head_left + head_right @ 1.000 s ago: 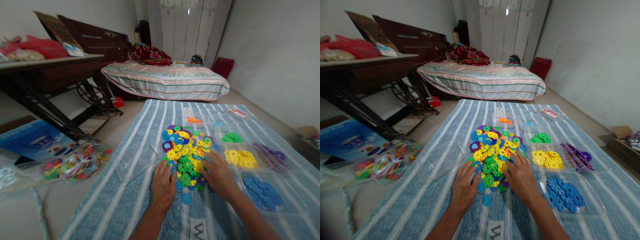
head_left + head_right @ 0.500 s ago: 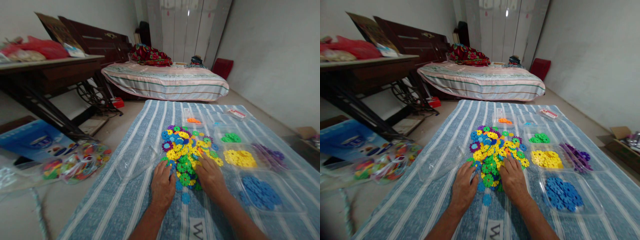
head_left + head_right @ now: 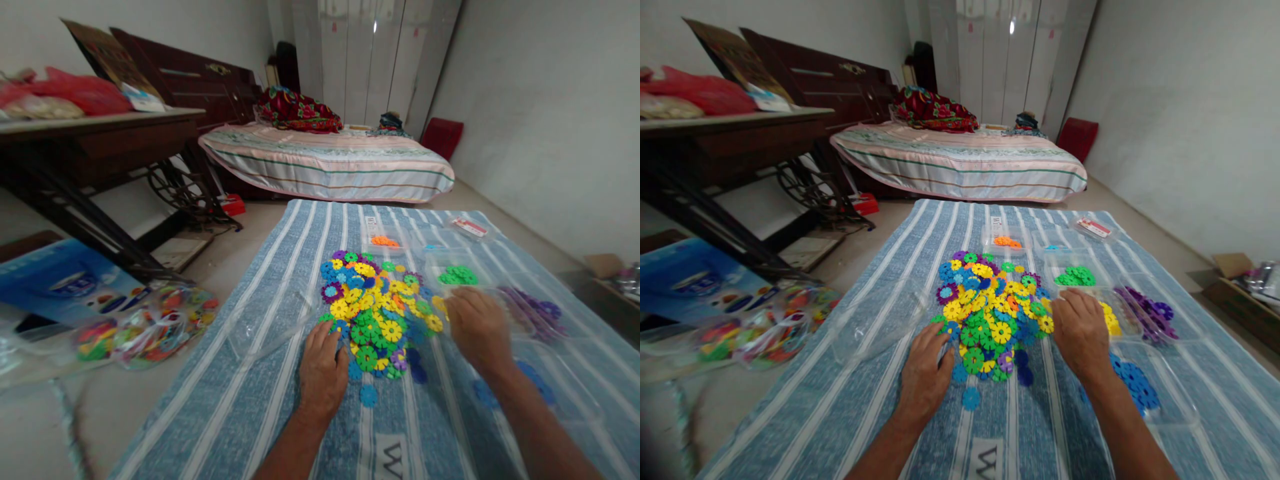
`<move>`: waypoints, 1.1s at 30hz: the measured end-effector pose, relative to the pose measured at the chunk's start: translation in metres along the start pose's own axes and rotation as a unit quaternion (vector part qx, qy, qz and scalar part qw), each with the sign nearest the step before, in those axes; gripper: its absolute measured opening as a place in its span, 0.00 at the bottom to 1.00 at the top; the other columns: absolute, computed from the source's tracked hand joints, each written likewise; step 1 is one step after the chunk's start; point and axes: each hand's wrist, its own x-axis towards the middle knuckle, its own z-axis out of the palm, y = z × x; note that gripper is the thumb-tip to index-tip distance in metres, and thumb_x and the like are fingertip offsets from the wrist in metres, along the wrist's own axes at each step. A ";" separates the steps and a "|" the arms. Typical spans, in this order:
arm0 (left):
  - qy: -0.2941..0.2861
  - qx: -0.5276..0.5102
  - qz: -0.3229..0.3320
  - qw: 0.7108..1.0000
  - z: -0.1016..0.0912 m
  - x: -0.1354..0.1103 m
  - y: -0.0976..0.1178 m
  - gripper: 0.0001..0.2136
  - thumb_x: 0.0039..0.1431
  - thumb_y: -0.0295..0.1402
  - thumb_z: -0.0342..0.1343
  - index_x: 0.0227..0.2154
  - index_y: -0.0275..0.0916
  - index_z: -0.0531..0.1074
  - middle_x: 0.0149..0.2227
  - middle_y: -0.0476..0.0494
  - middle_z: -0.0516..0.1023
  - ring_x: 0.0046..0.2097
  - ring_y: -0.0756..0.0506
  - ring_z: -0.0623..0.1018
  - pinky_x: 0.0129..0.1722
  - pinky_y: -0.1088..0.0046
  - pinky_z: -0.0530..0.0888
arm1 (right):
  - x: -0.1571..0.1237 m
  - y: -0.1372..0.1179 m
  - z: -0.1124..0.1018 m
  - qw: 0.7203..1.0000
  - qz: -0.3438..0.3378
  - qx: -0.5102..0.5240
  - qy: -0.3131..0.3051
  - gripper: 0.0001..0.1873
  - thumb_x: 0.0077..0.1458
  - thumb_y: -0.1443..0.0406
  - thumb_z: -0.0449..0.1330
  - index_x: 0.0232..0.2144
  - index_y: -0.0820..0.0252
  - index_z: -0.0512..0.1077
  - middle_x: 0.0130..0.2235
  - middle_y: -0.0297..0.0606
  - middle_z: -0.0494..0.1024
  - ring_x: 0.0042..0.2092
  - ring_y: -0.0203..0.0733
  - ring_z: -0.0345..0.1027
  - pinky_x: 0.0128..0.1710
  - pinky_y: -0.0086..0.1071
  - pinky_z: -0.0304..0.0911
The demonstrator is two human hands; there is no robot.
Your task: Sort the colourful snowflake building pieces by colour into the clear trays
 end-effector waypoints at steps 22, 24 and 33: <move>-0.003 -0.007 0.005 1.000 0.001 0.001 -0.002 0.09 0.57 0.28 0.49 0.37 0.35 0.73 0.46 0.34 0.75 0.51 0.38 0.72 0.50 0.54 0.73 | -0.008 0.011 -0.010 0.997 0.045 0.035 -0.056 0.14 0.60 0.63 0.49 0.28 0.59 0.73 0.33 0.41 0.76 0.36 0.42 0.68 0.40 0.36 0.64; 0.000 -0.006 0.004 1.000 0.001 0.001 -0.002 0.09 0.57 0.28 0.49 0.37 0.36 0.73 0.46 0.35 0.75 0.51 0.38 0.72 0.50 0.54 0.73 | -0.009 -0.022 -0.004 0.991 0.015 0.100 -0.088 0.13 0.60 0.65 0.50 0.29 0.58 0.73 0.35 0.41 0.76 0.40 0.42 0.68 0.44 0.36 0.64; -0.001 -0.001 0.006 1.000 -0.002 0.003 0.000 0.09 0.57 0.27 0.49 0.36 0.35 0.73 0.46 0.35 0.75 0.50 0.39 0.72 0.50 0.55 0.73 | -0.015 -0.081 0.015 0.967 0.004 0.087 -0.241 0.11 0.51 0.68 0.60 0.39 0.59 0.73 0.53 0.47 0.68 0.59 0.56 0.53 0.54 0.49 0.58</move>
